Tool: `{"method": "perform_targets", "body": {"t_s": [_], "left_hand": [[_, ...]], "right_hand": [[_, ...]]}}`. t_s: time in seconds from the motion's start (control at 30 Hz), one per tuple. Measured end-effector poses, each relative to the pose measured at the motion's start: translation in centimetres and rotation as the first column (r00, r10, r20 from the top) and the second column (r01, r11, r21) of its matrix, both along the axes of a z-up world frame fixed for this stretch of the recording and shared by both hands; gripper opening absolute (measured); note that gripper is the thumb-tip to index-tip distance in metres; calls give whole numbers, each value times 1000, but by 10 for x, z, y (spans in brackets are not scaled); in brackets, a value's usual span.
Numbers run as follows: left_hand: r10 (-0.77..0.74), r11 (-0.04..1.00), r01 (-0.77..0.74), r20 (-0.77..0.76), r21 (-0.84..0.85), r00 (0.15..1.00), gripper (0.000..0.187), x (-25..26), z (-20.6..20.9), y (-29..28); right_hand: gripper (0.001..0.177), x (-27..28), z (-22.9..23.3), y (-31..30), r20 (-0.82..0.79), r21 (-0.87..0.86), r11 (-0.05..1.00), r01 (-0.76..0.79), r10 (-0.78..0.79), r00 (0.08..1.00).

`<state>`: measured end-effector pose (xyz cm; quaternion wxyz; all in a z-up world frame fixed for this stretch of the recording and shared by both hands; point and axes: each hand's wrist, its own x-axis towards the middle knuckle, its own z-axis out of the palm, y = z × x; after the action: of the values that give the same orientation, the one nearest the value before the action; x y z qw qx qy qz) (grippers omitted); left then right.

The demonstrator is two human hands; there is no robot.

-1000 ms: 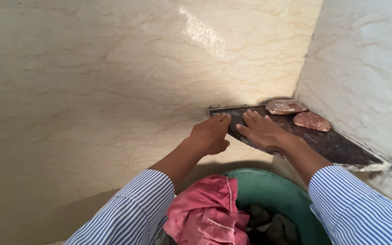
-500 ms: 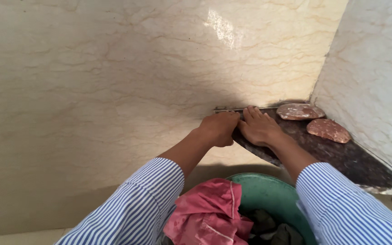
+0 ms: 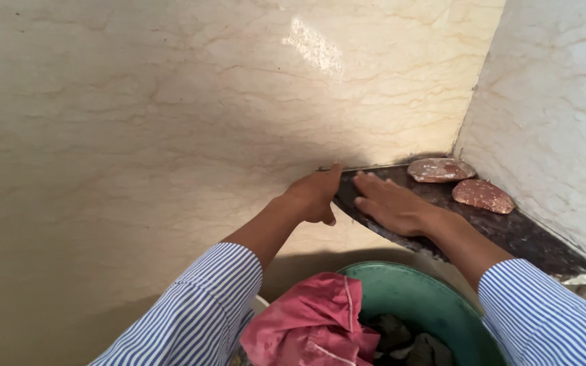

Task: The person cleans a corner bathroom shelf by hand. They wipe the shelf surface, handle a small green cup, and rub the shelf with a reddish stone-like object. The person also moves a green tube and a white bottle on the floor.

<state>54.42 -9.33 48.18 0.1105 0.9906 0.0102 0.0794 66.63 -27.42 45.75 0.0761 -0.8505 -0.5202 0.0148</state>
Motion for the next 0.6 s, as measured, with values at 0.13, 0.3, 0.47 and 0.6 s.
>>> {"method": "perform_targets", "body": {"t_s": [0.13, 0.3, 0.47, 0.6], "left_hand": [[-13, 1000, 13, 0, 28, 1000, 114, -4, 4, 11], [15, 1000, -15, 32, -4, 999, 94, 1, -1, 19], [-10, 1000, 10, 37, -6, 999, 69, 4, -12, 26], [-79, 995, 70, 132, 75, 988, 71, 9, -26, 26]], "right_hand": [[76, 5, -8, 30, 12, -9, 949, 316, -316, 949], [75, -21, -3, 61, 15, -2, 899, 439, -439, 899], [74, -51, 8, 43, -19, 8, 978, 210, -209, 978], [73, -60, 12, 19, -19, 2, 999, 37, -37, 999]]}}
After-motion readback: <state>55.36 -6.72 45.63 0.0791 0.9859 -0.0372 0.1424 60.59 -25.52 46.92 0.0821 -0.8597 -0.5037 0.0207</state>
